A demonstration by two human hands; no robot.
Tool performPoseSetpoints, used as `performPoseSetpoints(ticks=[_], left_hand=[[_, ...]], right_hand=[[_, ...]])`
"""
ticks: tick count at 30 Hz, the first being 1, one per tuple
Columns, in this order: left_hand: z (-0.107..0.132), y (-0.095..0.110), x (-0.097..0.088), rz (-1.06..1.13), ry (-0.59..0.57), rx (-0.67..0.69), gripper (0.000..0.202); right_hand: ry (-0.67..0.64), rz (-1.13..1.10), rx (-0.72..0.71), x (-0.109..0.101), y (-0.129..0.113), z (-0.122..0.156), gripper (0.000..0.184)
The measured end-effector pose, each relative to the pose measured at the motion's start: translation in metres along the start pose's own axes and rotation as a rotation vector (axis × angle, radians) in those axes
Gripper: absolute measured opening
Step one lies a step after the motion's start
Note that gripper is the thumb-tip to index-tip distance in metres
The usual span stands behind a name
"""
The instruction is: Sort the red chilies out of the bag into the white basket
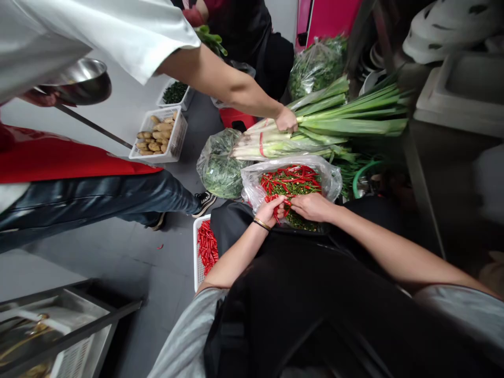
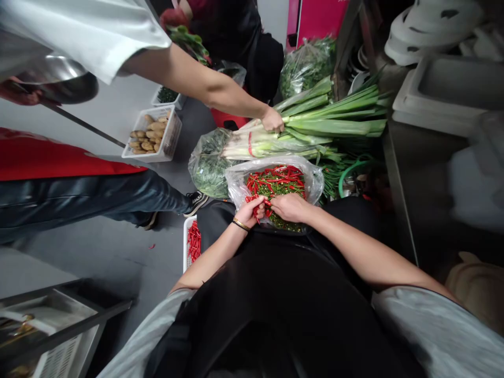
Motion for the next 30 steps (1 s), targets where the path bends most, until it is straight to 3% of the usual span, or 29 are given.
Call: performPoseSetpoints(ticks=[3, 5, 8, 10, 13, 16, 19, 23, 27, 30], left_hand=[[0.006, 0.011, 0.002, -0.166, 0.037, 0.247, 0.033], [0.009, 0.022, -0.001, -0.203, 0.027, 0.328, 0.027], [0.007, 0.033, -0.011, -0.036, 0.024, 0.260, 0.021], [0.003, 0.036, -0.017, 0.083, 0.032, 0.154, 0.019], [0.001, 0.034, -0.020, 0.128, -0.002, 0.031, 0.017], [0.004, 0.029, -0.019, 0.099, -0.096, 0.014, 0.029], [0.007, 0.022, -0.019, 0.061, -0.106, 0.024, 0.037], [0.003, 0.012, -0.013, 0.000, 0.002, 0.003, 0.049], [-0.007, 0.011, -0.002, -0.060, 0.054, 0.131, 0.058], [-0.011, 0.012, 0.002, -0.101, 0.037, 0.174, 0.054]], right_hand=[[-0.167, -0.210, -0.020, 0.006, -0.006, 0.000, 0.034], [-0.245, -0.225, 0.074, 0.003, 0.006, -0.001, 0.034], [-0.053, -0.024, 0.402, -0.008, 0.042, -0.001, 0.037], [0.060, 0.119, 0.491, -0.006, 0.057, 0.000, 0.042], [-0.032, 0.224, 0.374, 0.015, 0.061, -0.007, 0.041], [-0.061, 0.229, 0.347, 0.025, 0.062, -0.016, 0.036], [0.004, 0.146, 0.336, 0.009, 0.064, -0.019, 0.035], [0.089, 0.065, 0.259, -0.018, 0.049, -0.010, 0.035], [0.107, 0.035, 0.068, -0.014, 0.019, -0.001, 0.033], [0.133, 0.066, 0.064, -0.004, 0.006, 0.002, 0.035]])
Point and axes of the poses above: each hand's wrist, its own z-axis away from the middle knuckle, its own x-axis out of the palm, y = z × x, the point moved 3 cm from there along -z, towards the middle knuckle, and after that the axes turned 12 degrees about x, right-handed, at the moved point
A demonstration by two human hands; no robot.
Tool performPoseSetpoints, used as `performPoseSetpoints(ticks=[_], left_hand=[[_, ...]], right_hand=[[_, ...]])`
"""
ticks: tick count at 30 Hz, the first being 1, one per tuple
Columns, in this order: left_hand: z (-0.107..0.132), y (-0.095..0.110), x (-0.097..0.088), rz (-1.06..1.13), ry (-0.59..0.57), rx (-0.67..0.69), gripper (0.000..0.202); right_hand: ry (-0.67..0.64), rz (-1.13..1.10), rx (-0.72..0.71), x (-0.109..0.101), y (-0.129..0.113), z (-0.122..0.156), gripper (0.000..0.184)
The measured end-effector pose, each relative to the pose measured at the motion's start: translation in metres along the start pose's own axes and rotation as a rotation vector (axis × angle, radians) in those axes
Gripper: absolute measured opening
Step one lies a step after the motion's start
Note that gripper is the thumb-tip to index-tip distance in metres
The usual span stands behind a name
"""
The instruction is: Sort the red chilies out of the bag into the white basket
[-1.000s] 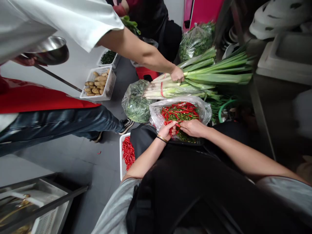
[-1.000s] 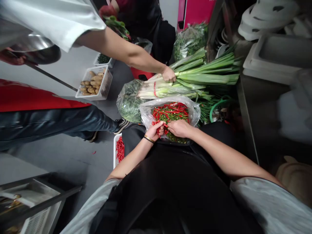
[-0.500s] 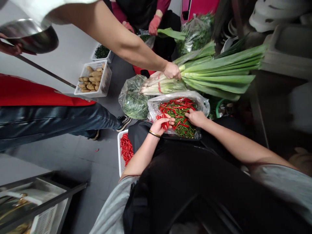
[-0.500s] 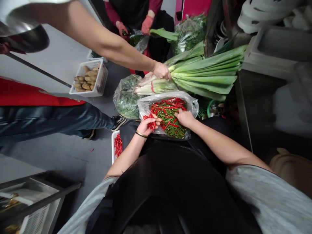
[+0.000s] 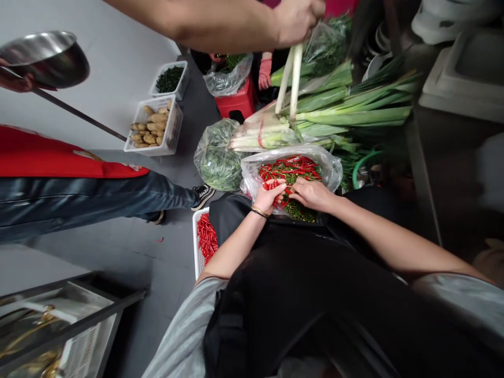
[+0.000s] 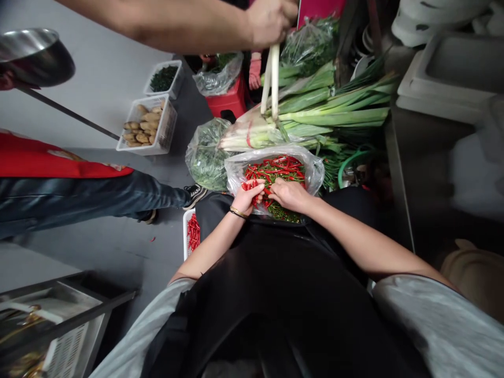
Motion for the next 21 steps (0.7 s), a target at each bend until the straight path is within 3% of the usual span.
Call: performPoseSetpoints(ticks=[5, 9, 13, 17, 19, 21], left_hand=[[0.000, -0.003, -0.004, -0.036, 0.059, 0.043, 0.045], [0.000, 0.000, -0.012, 0.026, 0.084, 0.053, 0.046], [0.004, 0.003, -0.018, 0.125, -0.053, -0.084, 0.042], [0.013, 0.004, -0.014, 0.205, -0.222, -0.286, 0.029], [0.014, 0.009, -0.016, 0.257, -0.180, -0.269, 0.023], [0.011, 0.016, -0.021, 0.321, -0.092, -0.201, 0.019]], right_hand=[[0.045, -0.044, 0.073, 0.004, -0.002, -0.006, 0.040], [0.046, -0.345, -0.022, 0.003, -0.004, -0.014, 0.039], [0.022, -0.633, -0.190, -0.003, -0.022, -0.006, 0.043], [-0.076, -0.679, -0.298, -0.016, -0.022, 0.011, 0.042], [-0.130, -0.559, -0.187, -0.019, -0.001, 0.011, 0.040], [-0.113, -0.277, 0.120, -0.016, 0.032, 0.008, 0.036]])
Point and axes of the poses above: each hand's wrist, its own z-axis away from the middle knuckle, its own x-axis out of the palm, y = z × x, the point moved 3 cm from there along -z, towards the middle knuckle, and after that the axes turned 12 degrees about x, right-handed, at the moved point
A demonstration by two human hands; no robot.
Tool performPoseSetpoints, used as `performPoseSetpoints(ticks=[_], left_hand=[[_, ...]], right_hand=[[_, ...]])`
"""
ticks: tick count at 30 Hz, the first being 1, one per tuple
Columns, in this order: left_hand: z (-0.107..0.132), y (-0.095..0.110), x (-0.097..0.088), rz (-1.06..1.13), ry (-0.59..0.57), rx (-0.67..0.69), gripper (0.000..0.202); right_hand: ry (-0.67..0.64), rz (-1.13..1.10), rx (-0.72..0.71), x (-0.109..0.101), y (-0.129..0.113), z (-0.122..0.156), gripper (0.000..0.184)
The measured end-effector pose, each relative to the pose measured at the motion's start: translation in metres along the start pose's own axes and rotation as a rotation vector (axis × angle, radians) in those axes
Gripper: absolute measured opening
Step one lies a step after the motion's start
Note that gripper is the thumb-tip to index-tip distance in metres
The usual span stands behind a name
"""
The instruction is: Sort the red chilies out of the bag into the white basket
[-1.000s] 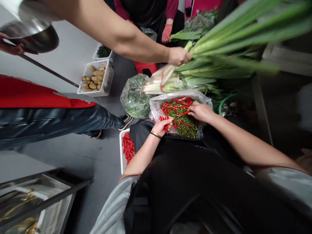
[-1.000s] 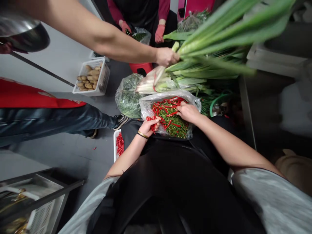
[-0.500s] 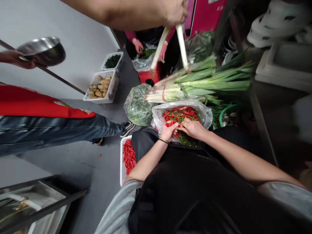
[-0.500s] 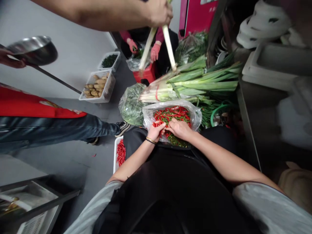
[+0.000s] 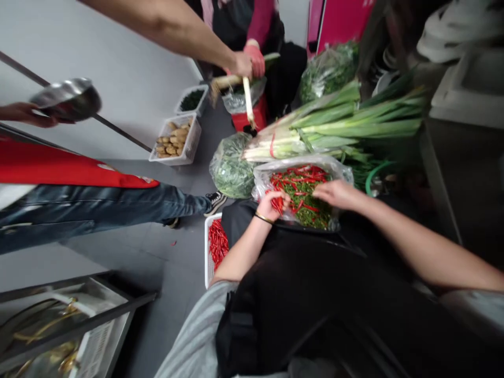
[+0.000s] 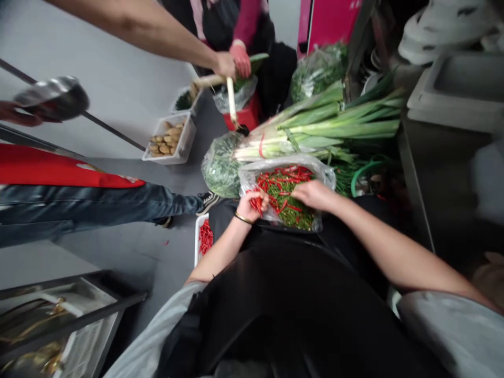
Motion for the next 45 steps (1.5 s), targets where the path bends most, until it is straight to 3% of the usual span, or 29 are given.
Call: performPoseSetpoints(ticks=[2, 4, 8, 11, 13, 16, 20, 25, 28, 33, 38, 40, 43, 45], left_hand=[[-0.001, 0.007, -0.003, 0.021, 0.033, 0.045, 0.013], [-0.001, 0.012, -0.004, 0.002, 0.027, 0.056, 0.013], [0.004, 0.011, 0.001, -0.036, -0.052, 0.056, 0.027], [0.003, 0.003, 0.004, -0.070, -0.124, 0.033, 0.036], [0.002, -0.005, 0.002, -0.136, -0.101, 0.004, 0.041], [0.000, -0.018, -0.002, -0.252, 0.038, -0.016, 0.042], [0.000, -0.027, -0.005, -0.285, 0.137, 0.001, 0.040], [-0.001, -0.022, -0.008, -0.276, 0.150, 0.059, 0.040], [0.003, -0.023, -0.009, -0.239, 0.172, 0.042, 0.038], [0.004, -0.030, -0.012, -0.155, 0.203, 0.009, 0.040], [0.003, -0.032, -0.007, -0.108, 0.044, 0.011, 0.050], [0.004, -0.031, -0.004, -0.116, -0.001, 0.057, 0.049], [0.005, -0.027, -0.002, -0.106, 0.028, 0.134, 0.047], [0.005, -0.026, -0.001, -0.089, 0.044, 0.152, 0.046]], right_hand=[[-0.008, 0.257, 0.239, 0.003, 0.026, -0.003, 0.029], [-0.067, 0.385, 0.308, 0.016, 0.035, -0.002, 0.035], [-0.162, 0.423, 0.279, 0.052, 0.022, -0.002, 0.036], [-0.155, 0.376, 0.257, 0.068, 0.020, -0.010, 0.032], [-0.123, 0.309, 0.229, 0.069, 0.025, -0.015, 0.028], [-0.026, 0.181, 0.214, 0.058, 0.031, -0.017, 0.022], [0.158, 0.164, 0.266, 0.049, 0.025, -0.010, 0.031], [-0.089, 0.313, 0.241, 0.088, 0.023, -0.017, 0.022], [-0.036, 0.245, 0.187, 0.090, 0.024, -0.025, 0.029], [0.070, 0.032, 0.091, 0.059, 0.013, -0.019, 0.022], [0.031, -0.246, -0.176, 0.056, -0.020, 0.006, 0.025], [-0.030, -0.362, -0.166, 0.063, -0.028, 0.010, 0.027], [-0.185, -0.605, -0.057, 0.071, -0.033, 0.010, 0.035], [-0.166, -0.633, -0.044, 0.069, -0.037, 0.012, 0.041]])
Point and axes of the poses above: each hand's wrist, its own z-axis away from the middle knuckle, its own x-axis out of the palm, y = z × x, the point moved 3 cm from there along -z, towards the middle knuckle, and after that the axes turned 12 degrees about x, right-handed, at the moved point
